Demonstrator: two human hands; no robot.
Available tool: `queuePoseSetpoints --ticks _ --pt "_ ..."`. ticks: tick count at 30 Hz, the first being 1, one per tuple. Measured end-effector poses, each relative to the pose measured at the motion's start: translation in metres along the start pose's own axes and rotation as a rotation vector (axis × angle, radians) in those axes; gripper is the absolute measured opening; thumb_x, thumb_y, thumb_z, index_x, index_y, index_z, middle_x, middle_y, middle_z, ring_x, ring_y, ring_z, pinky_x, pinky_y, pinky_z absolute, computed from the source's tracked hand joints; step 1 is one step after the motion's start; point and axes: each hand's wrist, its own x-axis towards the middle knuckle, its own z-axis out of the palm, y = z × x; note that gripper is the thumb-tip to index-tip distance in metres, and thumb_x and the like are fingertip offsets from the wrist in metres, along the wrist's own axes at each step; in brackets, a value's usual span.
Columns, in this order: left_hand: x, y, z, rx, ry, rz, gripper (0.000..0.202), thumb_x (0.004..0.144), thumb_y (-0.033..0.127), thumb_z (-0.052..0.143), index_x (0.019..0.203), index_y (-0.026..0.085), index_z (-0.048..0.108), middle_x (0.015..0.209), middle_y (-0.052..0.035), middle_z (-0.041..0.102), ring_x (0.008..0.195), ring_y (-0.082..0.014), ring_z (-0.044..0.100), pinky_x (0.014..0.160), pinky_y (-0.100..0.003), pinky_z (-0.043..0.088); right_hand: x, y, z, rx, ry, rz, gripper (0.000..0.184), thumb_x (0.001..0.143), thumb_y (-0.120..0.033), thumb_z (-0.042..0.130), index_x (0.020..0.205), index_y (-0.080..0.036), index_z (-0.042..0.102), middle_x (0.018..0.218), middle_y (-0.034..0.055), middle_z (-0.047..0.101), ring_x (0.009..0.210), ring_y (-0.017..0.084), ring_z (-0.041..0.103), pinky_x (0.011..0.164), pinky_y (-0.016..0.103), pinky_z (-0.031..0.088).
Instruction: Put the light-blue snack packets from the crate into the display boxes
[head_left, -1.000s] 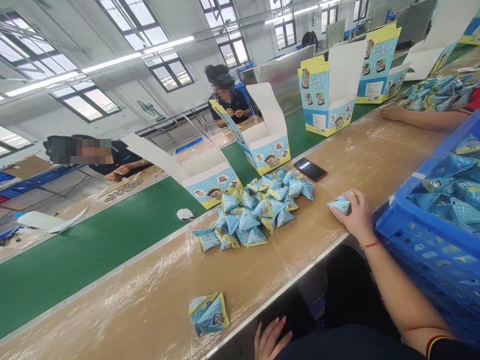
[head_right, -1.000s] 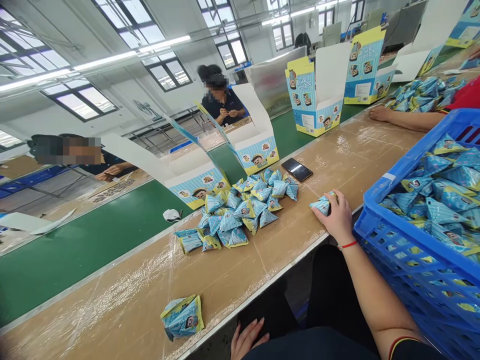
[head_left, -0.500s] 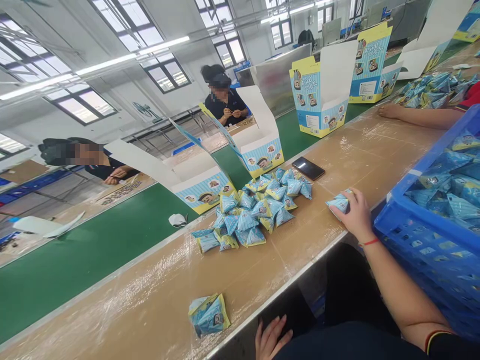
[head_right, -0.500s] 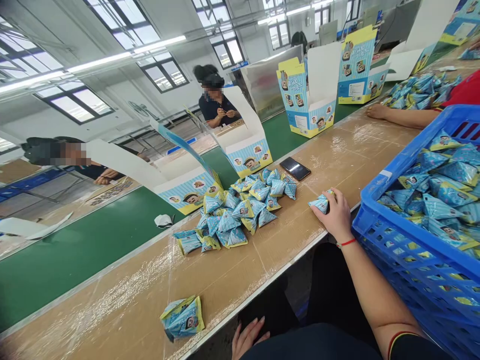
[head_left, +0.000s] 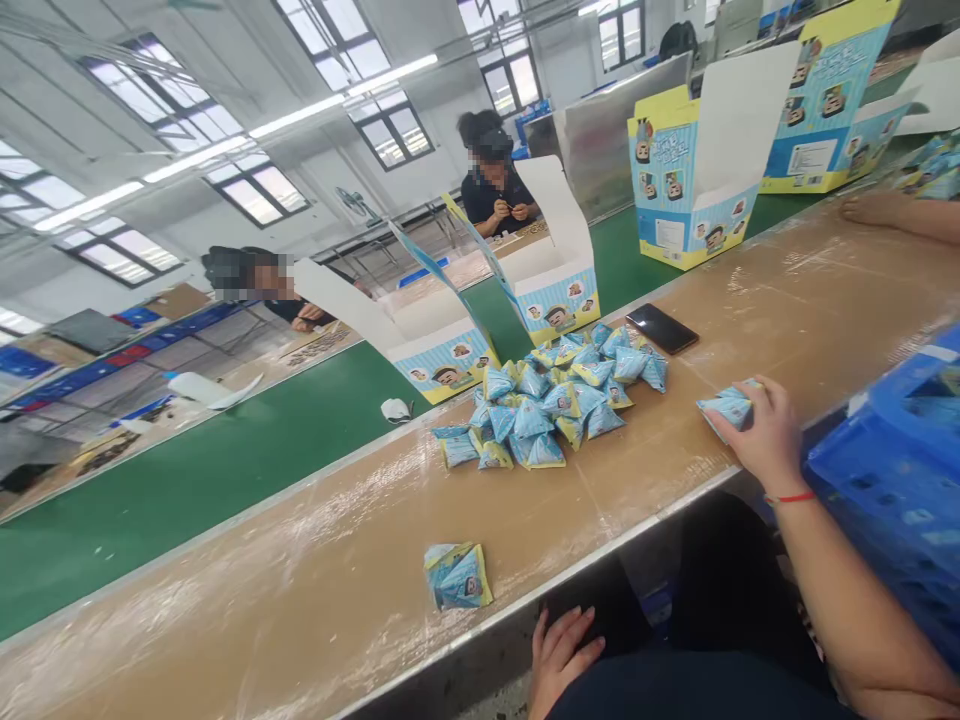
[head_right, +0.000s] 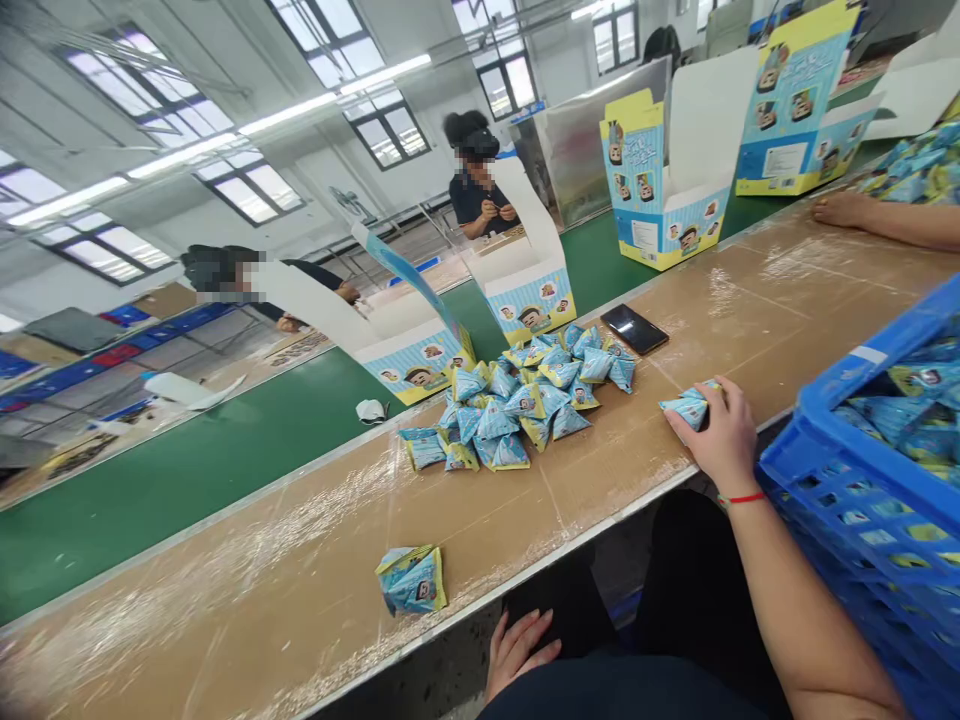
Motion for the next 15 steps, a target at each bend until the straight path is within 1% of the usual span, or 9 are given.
queuePoseSetpoints --ticks 2,5,7,11,13,15 --pt "0.000 0.001 -0.001 0.019 -0.016 0.010 0.022 0.082 0.034 0.071 0.098 0.048 0.073 0.114 0.0131 0.075 0.097 -0.0207 0.076 0.098 -0.045 0.060 0.000 0.001 0.000 0.011 -0.005 0.000 0.058 0.083 -0.066 0.062 0.117 -0.018 0.066 0.134 0.0212 0.055 0.121 0.041 0.055 0.100 0.058 0.048" --pt "0.000 0.000 -0.001 0.050 -0.027 0.027 0.018 0.086 0.037 0.068 0.099 0.049 0.073 0.115 0.0138 0.075 0.099 -0.0198 0.075 0.099 -0.044 0.059 0.000 0.002 0.000 0.000 -0.012 0.004 0.060 0.085 -0.068 0.060 0.117 -0.018 0.067 0.135 0.0233 0.055 0.122 0.042 0.055 0.101 0.055 0.047" --pt "-0.002 -0.002 -0.001 0.072 -0.034 0.040 0.018 0.087 0.039 0.067 0.101 0.050 0.073 0.116 0.0136 0.075 0.100 -0.0203 0.075 0.099 -0.044 0.060 0.000 0.003 0.000 0.000 -0.012 0.018 0.063 0.084 -0.070 0.058 0.117 -0.017 0.067 0.135 0.0237 0.055 0.123 0.041 0.054 0.101 0.055 0.046" --pt "-0.005 -0.006 0.001 0.082 -0.035 0.072 0.021 0.087 0.041 0.066 0.105 0.050 0.072 0.118 0.0130 0.074 0.101 -0.0205 0.074 0.098 -0.044 0.060 -0.001 0.005 0.002 0.034 -0.026 0.048 0.070 0.081 -0.074 0.058 0.118 -0.016 0.066 0.135 0.0222 0.054 0.123 0.040 0.054 0.102 0.058 0.046" --pt "-0.006 -0.006 0.004 0.092 -0.017 0.089 0.020 0.088 0.042 0.065 0.104 0.050 0.072 0.117 0.0128 0.075 0.101 -0.0195 0.074 0.099 -0.043 0.059 -0.001 0.005 0.004 0.037 -0.044 0.051 0.070 0.079 -0.073 0.061 0.119 -0.016 0.066 0.136 0.0223 0.053 0.124 0.041 0.053 0.102 0.059 0.046" --pt "-0.006 -0.006 0.010 0.088 0.062 0.088 0.014 0.087 0.045 0.064 0.097 0.049 0.073 0.112 0.0127 0.076 0.096 -0.0187 0.075 0.100 -0.042 0.058 -0.001 0.004 0.004 0.019 -0.050 0.046 0.069 0.077 -0.070 0.065 0.122 -0.016 0.065 0.142 0.0238 0.048 0.128 0.043 0.050 0.103 0.061 0.044"
